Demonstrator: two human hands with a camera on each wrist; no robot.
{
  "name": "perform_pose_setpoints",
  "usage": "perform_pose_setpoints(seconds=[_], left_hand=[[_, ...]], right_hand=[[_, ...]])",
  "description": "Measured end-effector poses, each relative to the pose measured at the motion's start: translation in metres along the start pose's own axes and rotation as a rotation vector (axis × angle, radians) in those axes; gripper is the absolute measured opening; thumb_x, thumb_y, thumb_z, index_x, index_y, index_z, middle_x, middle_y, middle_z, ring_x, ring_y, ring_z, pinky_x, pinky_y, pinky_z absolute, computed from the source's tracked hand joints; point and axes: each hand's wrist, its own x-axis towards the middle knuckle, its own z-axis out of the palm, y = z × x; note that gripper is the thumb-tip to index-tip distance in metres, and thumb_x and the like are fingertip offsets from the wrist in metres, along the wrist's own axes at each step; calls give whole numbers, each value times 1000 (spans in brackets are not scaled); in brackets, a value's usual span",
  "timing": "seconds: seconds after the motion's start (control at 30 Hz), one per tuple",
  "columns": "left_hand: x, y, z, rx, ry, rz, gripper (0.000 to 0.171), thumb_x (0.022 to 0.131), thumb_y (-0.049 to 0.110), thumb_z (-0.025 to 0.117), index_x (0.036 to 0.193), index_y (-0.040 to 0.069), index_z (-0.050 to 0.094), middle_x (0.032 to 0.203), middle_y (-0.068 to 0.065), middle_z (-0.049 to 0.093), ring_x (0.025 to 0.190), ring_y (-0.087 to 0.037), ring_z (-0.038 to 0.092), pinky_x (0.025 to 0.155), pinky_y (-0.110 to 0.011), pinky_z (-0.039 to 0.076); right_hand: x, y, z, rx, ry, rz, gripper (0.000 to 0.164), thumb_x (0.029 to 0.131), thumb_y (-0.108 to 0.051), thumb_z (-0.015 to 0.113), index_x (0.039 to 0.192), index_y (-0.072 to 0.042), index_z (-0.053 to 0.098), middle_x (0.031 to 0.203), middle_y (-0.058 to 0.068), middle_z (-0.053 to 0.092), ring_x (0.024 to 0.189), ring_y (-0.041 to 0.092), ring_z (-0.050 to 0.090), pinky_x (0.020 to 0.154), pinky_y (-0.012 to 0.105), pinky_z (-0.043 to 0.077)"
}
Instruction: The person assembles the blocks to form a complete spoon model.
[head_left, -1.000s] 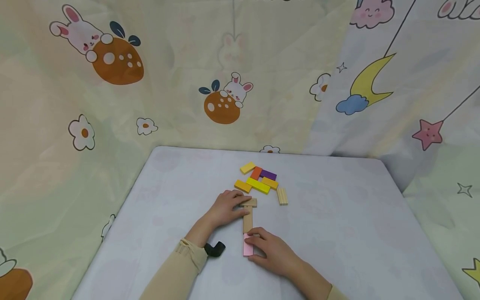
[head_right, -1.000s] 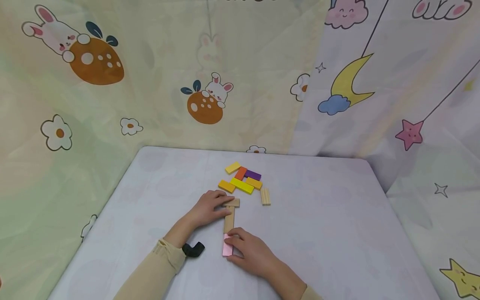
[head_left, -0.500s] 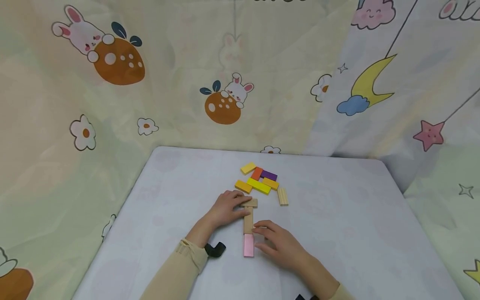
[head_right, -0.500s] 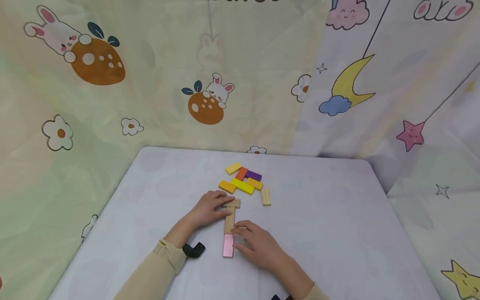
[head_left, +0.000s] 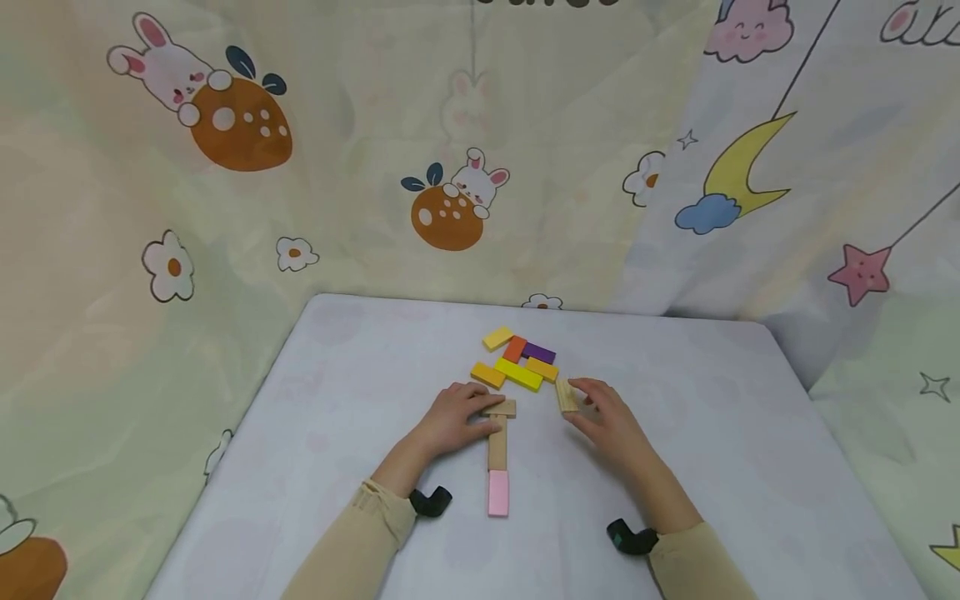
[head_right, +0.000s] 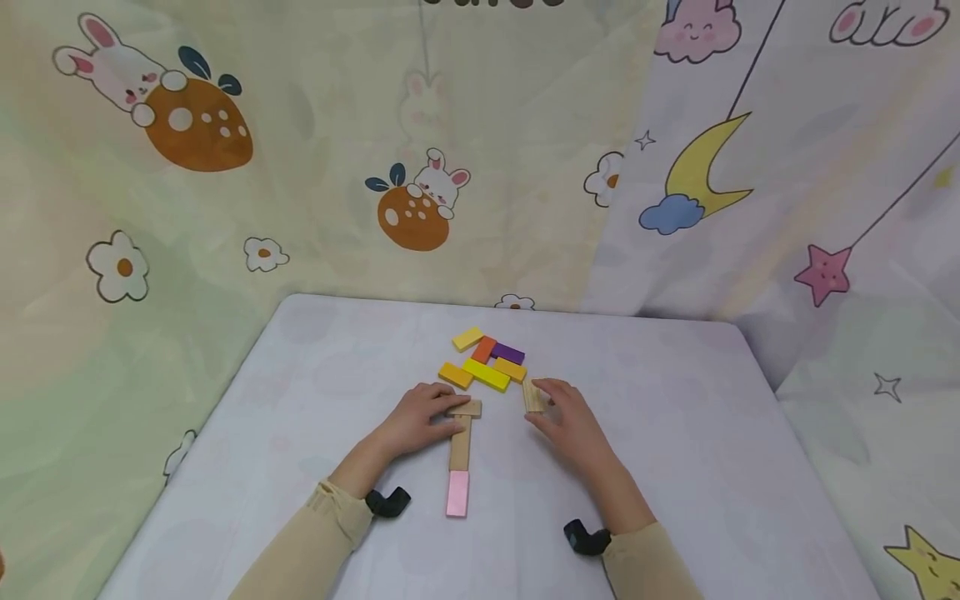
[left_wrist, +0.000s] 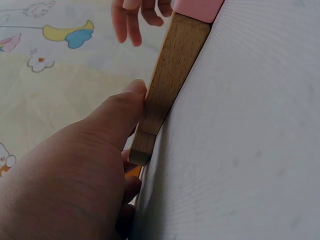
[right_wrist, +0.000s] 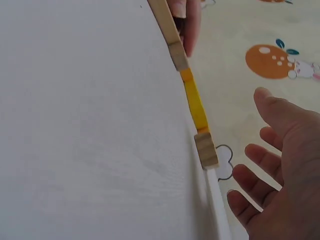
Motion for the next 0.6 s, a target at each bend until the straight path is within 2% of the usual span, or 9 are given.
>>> perform_pose_setpoints(seconds=[0.1,0.2,0.43,0.6], left_hand=[[0,1,1,-1,-7,-2,56,93,64,52,144,41,49,139,6,52,125,-19,46,109,-44,38],[1,1,-2,-10,-2,-2,55,93,63,53,144,41,49,138,6,52,125,-19,45,109,-43,38],[1,-2,0,-3,-4,-9,56,93,64,54,144,42,48,138,7,52,126,-18,45,110,-43,38],[1,-3,2,-11,3,-1,56,92,64,54,143,42,49,137,7,52,124,-18,45,108,-42,39]], right_hand=[[7,12,0,43,-3,82,64,90,-36,72,146,-21,46,139,5,52,104,23,53,92,45,51],[13,22,2,69,-16,112,70,89,-40,72,149,-24,42,142,4,49,105,23,53,96,46,51],[14,34,3,62,-101,133,81,85,-46,75,153,-34,34,153,3,43,118,24,53,106,53,45],[13,35,6,27,-109,125,72,88,-40,73,152,-35,38,152,2,45,127,28,50,109,56,42]])
